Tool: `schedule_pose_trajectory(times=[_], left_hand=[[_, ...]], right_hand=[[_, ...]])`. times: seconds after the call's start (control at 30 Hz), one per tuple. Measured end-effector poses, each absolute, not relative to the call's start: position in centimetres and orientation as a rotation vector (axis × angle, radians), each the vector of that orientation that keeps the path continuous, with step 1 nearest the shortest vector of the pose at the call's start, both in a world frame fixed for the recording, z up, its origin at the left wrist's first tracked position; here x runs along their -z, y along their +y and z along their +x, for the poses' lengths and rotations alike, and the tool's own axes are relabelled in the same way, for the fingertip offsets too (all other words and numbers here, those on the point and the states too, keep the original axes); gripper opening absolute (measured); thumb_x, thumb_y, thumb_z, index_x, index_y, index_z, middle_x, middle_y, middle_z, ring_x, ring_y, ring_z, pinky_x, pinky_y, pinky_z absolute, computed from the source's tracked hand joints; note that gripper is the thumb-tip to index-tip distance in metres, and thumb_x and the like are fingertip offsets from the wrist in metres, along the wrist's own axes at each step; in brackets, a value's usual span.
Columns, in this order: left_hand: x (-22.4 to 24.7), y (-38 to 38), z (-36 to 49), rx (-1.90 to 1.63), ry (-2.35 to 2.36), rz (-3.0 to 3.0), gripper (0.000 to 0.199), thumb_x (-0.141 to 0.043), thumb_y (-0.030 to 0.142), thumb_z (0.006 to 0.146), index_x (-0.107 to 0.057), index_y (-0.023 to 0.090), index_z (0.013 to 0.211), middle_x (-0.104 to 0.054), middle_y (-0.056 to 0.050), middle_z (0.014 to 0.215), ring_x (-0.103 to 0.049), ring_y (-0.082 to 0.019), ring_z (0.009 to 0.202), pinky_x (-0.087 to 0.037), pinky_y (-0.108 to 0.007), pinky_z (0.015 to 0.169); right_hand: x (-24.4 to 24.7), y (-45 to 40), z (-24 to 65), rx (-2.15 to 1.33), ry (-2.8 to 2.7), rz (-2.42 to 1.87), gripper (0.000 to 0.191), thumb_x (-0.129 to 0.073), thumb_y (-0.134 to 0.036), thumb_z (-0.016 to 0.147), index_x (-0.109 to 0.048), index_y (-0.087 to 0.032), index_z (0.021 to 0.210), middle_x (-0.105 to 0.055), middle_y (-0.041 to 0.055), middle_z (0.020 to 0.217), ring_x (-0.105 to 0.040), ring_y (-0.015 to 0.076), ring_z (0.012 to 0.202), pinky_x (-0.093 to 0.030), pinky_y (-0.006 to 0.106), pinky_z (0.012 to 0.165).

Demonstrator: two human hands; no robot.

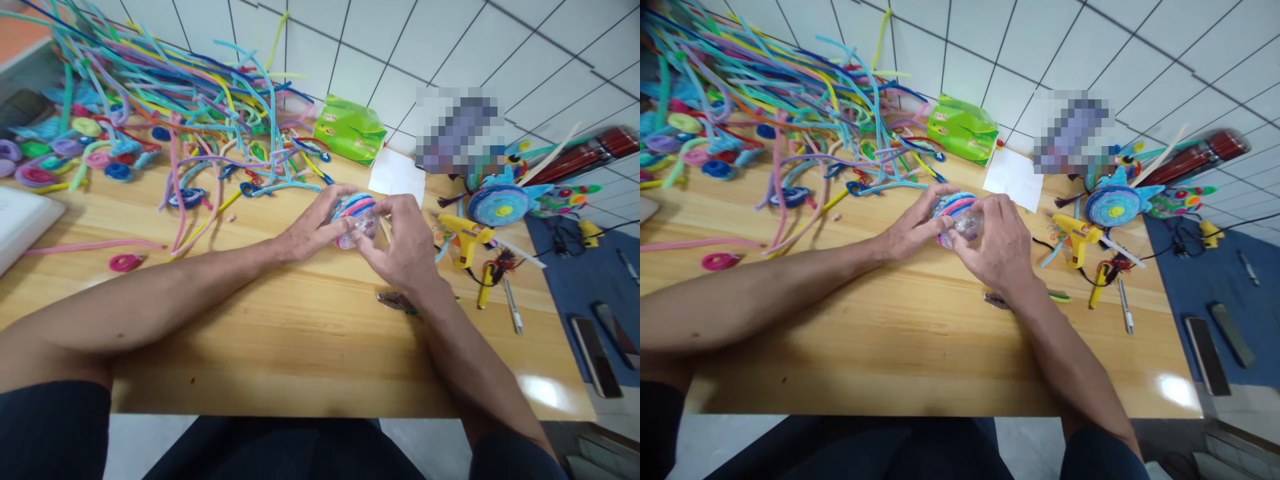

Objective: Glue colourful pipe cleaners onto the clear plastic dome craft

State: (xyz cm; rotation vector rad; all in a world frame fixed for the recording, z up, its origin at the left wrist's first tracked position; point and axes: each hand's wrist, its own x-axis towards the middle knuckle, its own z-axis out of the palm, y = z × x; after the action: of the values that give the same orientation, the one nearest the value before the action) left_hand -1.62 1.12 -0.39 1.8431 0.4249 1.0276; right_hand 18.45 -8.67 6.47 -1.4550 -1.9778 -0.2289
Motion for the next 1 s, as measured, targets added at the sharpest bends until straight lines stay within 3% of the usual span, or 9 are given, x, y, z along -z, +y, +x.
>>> schedule_pose_trajectory(times=[0.2, 0.7, 1.0], left_hand=[[0.3, 1.0, -1.6, -1.028, 0.426, 1.875, 0.065, -0.065, 0.069, 0.110, -0.053, 0.027, 0.159, -0.064, -0.014, 0.164, -0.060, -0.034, 0.157, -0.045, -0.056, 0.141], [0.2, 0.4, -1.7, -1.019, 0.459, 1.900, 0.065, -0.068, 0.059, 0.108, -0.051, 0.024, 0.159, -0.062, -0.016, 0.163, -0.059, -0.036, 0.156, -0.046, -0.057, 0.139], [-0.6, 0.1, -1.6, -0.999, 0.514, 1.779, 0.067, -0.064, 0.073, 0.107, -0.052, 0.024, 0.150, -0.066, -0.014, 0.152, -0.066, -0.033, 0.143, -0.054, -0.053, 0.129]], right_hand=[[-5.4, -9.3, 17.1, 0.303, -1.938, -1.638, 0.047, -0.077, -0.043, 0.089, -0.055, -0.026, 0.126, -0.068, 0.0143, 0.124, -0.067, 0.0384, 0.120, -0.061, 0.059, 0.101], [-4.0, -9.4, 15.8, 0.442, -1.870, -1.582, 0.056, -0.069, -0.029, 0.082, -0.044, -0.026, 0.131, -0.062, 0.0160, 0.128, -0.065, 0.0394, 0.124, -0.064, 0.064, 0.102], [-3.8, -9.7, 15.6, 0.433, -1.926, -1.596, 0.060, -0.071, -0.032, 0.085, -0.043, -0.025, 0.138, -0.062, 0.0193, 0.137, -0.063, 0.0418, 0.129, -0.060, 0.070, 0.108]])
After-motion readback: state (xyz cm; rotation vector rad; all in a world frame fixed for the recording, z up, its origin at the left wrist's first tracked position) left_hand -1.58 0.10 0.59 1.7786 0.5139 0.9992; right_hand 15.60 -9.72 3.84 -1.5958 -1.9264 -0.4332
